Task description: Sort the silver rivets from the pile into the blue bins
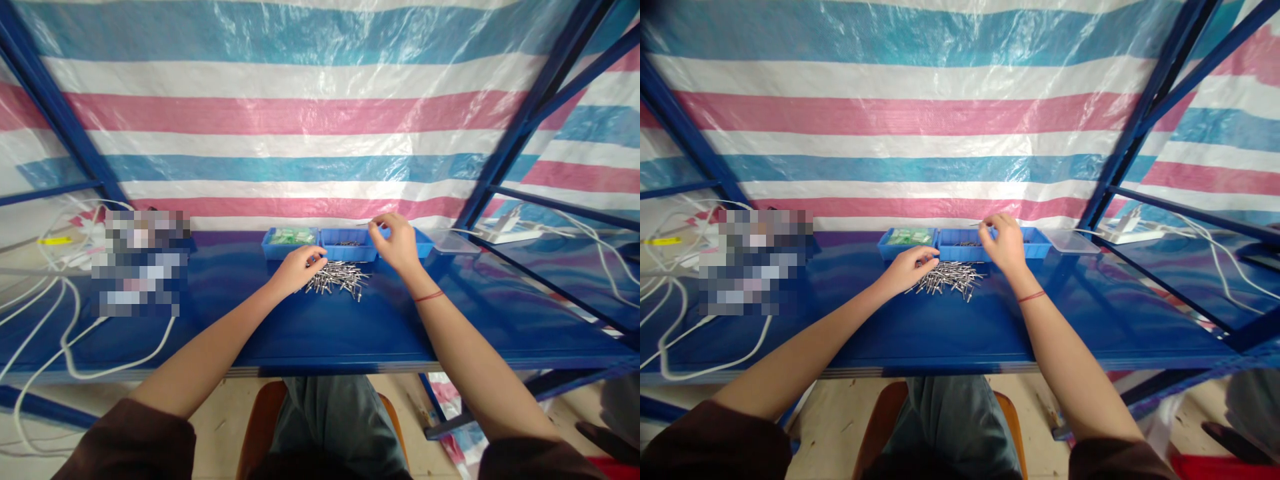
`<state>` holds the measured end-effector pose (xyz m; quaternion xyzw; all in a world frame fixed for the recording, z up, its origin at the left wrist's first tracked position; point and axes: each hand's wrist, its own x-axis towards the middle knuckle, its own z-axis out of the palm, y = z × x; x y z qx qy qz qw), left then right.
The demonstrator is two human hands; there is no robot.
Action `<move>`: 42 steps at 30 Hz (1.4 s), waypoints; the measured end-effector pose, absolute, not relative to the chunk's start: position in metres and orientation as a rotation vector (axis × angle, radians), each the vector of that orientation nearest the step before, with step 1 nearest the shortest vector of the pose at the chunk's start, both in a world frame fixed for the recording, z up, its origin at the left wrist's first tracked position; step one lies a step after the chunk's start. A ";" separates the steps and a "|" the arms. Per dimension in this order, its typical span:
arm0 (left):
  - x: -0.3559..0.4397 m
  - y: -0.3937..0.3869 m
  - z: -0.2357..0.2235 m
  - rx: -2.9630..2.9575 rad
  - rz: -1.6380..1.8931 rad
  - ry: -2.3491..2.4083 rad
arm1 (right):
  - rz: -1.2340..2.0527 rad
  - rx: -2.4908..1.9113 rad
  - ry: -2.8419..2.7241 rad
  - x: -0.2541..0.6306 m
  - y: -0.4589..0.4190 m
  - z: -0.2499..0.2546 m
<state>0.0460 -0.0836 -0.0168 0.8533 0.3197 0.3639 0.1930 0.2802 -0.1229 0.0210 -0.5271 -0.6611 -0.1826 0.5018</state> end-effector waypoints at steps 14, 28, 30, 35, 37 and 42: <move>0.040 -0.082 -0.016 2.626 0.771 0.881 | -0.348 -1.491 -1.545 0.312 -0.109 0.008; 0.050 -0.080 -0.015 1.968 1.062 0.757 | 0.412 -1.110 -1.788 0.229 -0.131 0.003; 0.050 -0.081 -0.015 1.946 1.063 0.745 | 0.397 -1.122 -1.759 0.228 -0.131 0.002; 0.049 -0.083 -0.015 1.952 0.999 0.756 | 0.336 -1.128 -1.765 0.227 -0.130 0.000; 0.050 -0.084 -0.016 1.975 0.980 0.763 | 0.310 -1.119 -1.782 0.227 -0.130 0.001; 0.050 -0.087 -0.015 2.080 1.038 0.757 | 0.263 -1.079 -1.803 0.227 -0.132 0.003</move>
